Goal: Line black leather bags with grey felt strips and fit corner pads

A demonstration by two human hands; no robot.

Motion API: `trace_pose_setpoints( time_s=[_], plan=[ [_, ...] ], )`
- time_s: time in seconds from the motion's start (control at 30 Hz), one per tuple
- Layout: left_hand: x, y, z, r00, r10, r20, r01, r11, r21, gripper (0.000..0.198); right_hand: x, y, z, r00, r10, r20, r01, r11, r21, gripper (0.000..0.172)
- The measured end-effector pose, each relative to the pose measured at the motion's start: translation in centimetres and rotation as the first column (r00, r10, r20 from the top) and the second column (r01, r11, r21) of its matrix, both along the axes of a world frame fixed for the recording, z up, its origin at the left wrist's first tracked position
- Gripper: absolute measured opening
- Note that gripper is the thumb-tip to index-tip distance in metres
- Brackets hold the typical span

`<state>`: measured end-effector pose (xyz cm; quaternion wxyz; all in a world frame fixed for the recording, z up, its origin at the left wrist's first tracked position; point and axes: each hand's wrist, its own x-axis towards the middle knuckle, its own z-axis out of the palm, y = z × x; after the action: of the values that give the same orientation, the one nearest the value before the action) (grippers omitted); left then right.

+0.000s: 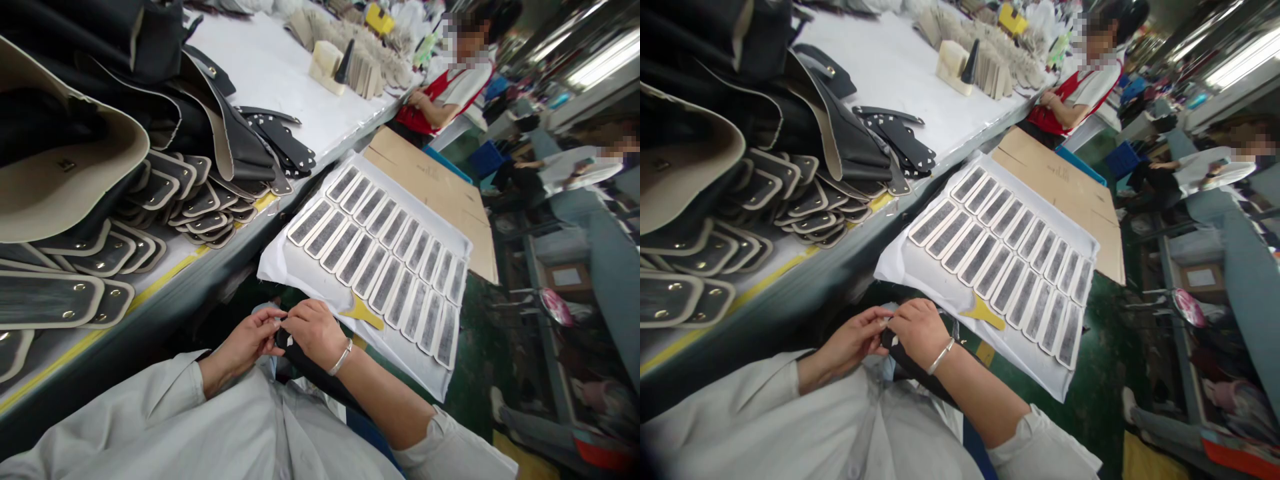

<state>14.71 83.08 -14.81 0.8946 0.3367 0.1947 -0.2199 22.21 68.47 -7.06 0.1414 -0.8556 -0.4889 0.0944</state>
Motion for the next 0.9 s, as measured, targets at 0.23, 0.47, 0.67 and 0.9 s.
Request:
trace_pose_setpoints(
  time_s=[0.23,0.47,0.67,0.9],
  plan=[
    [1.2,1.1,-0.4,0.985,-0.138,0.100,0.138,0.990,0.005,0.028,-0.9,-1.2,-0.8,0.930,-0.313,-0.194,0.338,0.934,0.112,0.025],
    [2.1,1.4,1.1,0.945,-0.282,0.164,0.232,0.935,0.270,0.027,0.4,-1.2,-1.1,0.835,-0.392,-0.387,0.396,0.915,-0.074,0.028],
    [1.4,0.9,2.4,0.950,-0.259,0.175,0.163,0.888,0.431,0.026,1.3,-0.6,-0.9,0.806,-0.366,-0.465,0.321,0.931,-0.177,0.031],
    [0.5,0.8,1.7,0.935,-0.263,0.239,0.130,0.879,0.458,0.031,0.7,-0.4,-0.7,0.828,-0.402,-0.391,0.335,0.914,-0.231,0.032]
  ],
)
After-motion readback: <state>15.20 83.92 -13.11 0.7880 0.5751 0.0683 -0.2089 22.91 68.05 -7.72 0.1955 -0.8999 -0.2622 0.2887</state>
